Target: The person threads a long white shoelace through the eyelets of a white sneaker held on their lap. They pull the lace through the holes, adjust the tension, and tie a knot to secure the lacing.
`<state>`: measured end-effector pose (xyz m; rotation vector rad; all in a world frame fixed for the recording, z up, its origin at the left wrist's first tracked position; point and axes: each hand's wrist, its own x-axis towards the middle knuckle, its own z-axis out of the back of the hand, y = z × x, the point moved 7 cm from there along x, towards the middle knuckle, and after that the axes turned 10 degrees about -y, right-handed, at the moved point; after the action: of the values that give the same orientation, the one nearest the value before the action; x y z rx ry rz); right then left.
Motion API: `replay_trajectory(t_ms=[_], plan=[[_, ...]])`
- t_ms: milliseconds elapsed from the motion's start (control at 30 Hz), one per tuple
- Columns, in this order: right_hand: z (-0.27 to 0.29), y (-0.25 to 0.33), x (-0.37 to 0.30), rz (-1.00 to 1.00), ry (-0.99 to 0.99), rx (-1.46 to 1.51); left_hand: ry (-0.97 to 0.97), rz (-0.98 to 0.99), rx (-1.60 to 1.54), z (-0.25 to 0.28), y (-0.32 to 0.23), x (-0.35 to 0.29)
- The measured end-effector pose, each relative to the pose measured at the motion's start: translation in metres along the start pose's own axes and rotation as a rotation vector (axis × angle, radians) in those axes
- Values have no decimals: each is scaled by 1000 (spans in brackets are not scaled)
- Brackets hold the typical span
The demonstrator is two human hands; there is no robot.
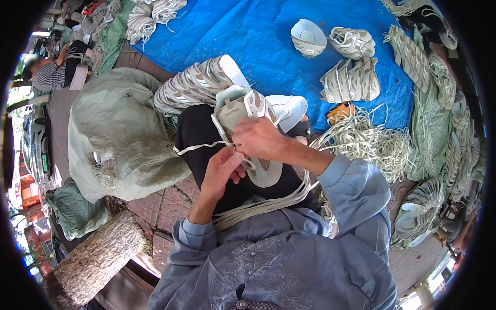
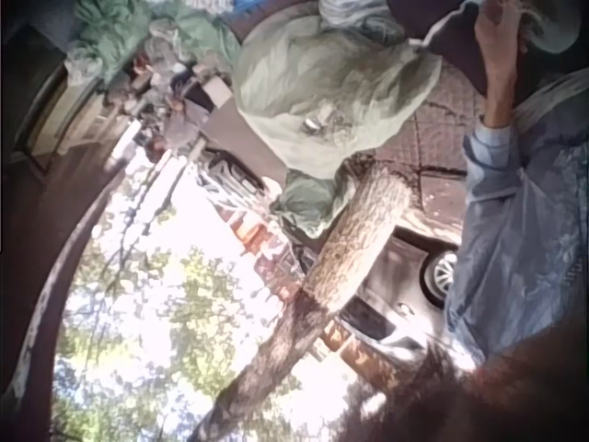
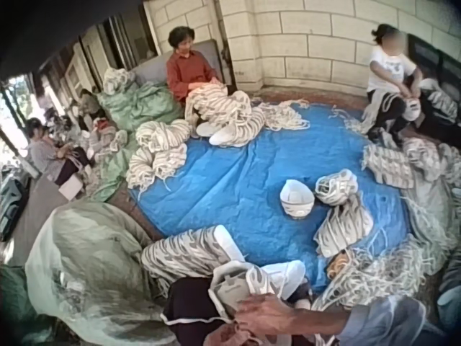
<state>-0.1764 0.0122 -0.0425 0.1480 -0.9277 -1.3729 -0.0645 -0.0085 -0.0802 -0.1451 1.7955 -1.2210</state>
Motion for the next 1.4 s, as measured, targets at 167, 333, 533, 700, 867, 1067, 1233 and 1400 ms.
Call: replay_trajectory(t_ms=[167,333,533,700,867,1067,1233,1400], plan=[[5,3,3,-48,37,241,103,154,-260,-5,9,6],[27,-21,1,-134,26,110,204,160,-198,13,-2,6],[6,-14,-5,6,244,-199,222,23,216,32,-31,23],[2,-24,1,-94,358,-144,86,-78,495,45,-46,29],[12,2,4,328,303,-410,195,-106,464,41,-45,29],[85,-48,21,339,93,-639,135,-394,666,32,-51,29],[101,-78,6,260,64,-675,20,-651,795,25,-49,26],[141,-101,4,190,-73,-677,-251,-848,1025,16,-45,18]])
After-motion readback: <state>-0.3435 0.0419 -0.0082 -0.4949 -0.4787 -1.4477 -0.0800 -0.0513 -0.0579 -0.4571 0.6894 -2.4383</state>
